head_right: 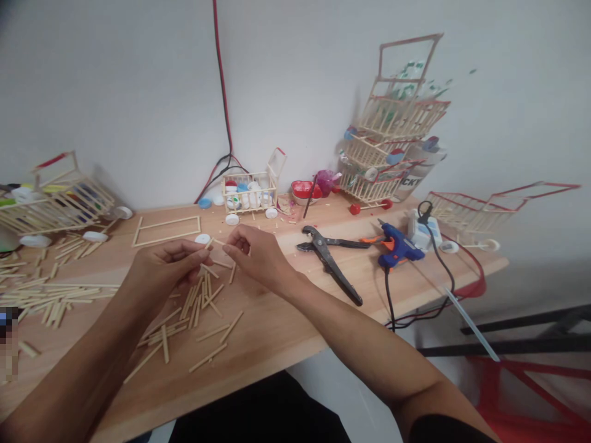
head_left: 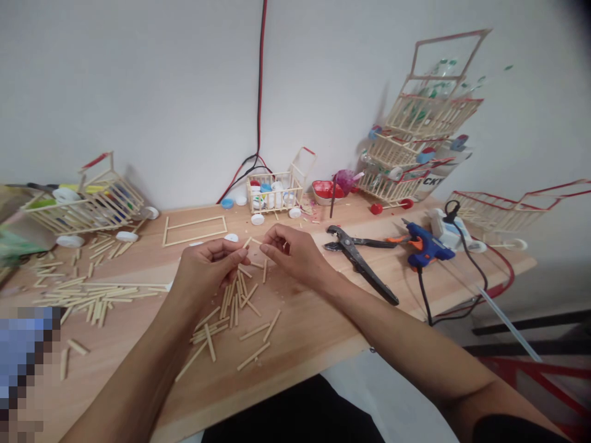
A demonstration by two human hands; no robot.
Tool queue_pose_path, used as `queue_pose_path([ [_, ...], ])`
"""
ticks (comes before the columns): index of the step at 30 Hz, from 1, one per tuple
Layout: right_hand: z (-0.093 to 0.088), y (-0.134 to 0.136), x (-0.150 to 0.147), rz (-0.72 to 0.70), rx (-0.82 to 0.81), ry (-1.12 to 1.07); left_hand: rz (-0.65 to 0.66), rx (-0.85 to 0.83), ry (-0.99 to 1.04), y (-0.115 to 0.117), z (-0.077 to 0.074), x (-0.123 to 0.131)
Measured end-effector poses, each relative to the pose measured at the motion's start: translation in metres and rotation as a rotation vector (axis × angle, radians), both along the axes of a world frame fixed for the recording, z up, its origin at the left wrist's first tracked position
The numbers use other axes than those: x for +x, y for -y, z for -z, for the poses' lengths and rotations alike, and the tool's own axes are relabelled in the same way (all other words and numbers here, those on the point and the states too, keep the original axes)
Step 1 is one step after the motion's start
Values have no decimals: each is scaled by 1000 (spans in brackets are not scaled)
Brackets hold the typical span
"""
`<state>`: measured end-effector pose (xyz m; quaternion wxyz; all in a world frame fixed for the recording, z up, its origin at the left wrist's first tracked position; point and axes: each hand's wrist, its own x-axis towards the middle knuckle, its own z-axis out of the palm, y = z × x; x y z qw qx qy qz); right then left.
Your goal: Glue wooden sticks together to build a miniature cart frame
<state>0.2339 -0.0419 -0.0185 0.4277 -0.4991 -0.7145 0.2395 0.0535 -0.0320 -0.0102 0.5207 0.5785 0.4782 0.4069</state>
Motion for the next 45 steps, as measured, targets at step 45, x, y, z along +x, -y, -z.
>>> queue_pose_path([
  [45, 18, -4, -5, -4, 23, 5, 16, 60, 37, -2, 5, -1],
])
